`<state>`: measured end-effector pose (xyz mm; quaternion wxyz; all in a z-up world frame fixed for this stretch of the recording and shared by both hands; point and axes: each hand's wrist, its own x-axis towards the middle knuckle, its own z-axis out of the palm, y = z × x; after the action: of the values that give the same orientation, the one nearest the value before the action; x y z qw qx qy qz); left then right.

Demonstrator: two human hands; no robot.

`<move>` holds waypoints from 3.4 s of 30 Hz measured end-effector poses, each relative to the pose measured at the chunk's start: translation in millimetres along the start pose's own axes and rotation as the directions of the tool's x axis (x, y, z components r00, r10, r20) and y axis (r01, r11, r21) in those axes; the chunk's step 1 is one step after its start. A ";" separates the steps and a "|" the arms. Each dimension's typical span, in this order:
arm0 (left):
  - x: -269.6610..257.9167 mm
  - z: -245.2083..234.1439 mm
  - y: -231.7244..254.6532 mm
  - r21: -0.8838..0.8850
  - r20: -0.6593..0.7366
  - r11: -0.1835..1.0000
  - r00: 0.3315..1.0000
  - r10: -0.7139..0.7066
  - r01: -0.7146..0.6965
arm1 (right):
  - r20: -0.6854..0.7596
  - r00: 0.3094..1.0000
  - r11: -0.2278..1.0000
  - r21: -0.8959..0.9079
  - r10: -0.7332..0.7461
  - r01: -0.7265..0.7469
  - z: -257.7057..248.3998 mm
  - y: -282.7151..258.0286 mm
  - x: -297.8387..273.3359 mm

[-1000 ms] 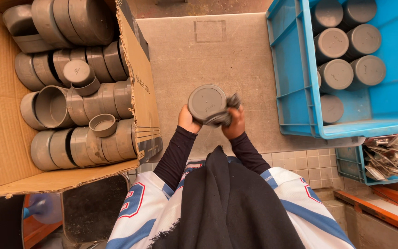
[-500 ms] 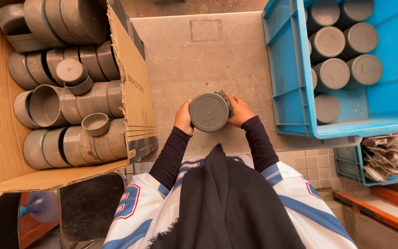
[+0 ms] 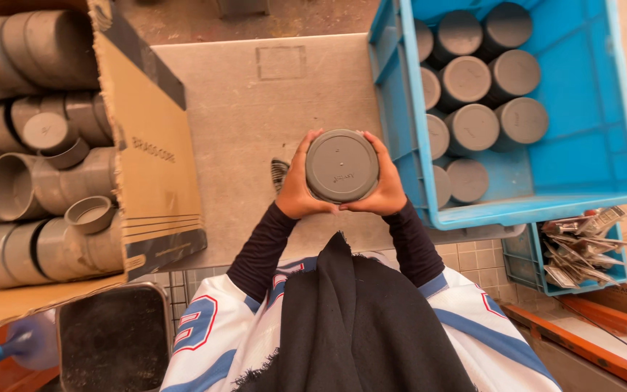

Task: The person picks up PVC pipe caps from a box and a crate, wipes the inside and outside surfaces with a cloth, and places them back into the crate.

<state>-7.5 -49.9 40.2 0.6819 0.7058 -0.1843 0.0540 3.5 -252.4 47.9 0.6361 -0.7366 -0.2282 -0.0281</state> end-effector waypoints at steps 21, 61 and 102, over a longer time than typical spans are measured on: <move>149.9 250.2 -10.4 0.549 0.558 0.762 0.829 -0.028 -0.344 | -0.113 0.982 0.766 -0.615 0.151 -0.188 -275.5 -2.3 -63.8; 149.1 436.4 -89.2 0.767 0.486 0.637 0.580 -0.654 0.075 | 0.113 -0.043 0.107 -0.986 0.993 -0.124 -381.6 127.7 -25.9; 159.7 369.7 -36.0 0.722 0.486 0.690 0.748 -0.451 -0.052 | -0.341 0.618 0.292 -0.655 0.709 -0.697 -323.7 45.4 -21.1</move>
<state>87.7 -442.8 34.9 0.2631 0.9000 -0.2837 -0.2005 82.0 -570.2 60.1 0.2247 -0.9486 0.1451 0.1689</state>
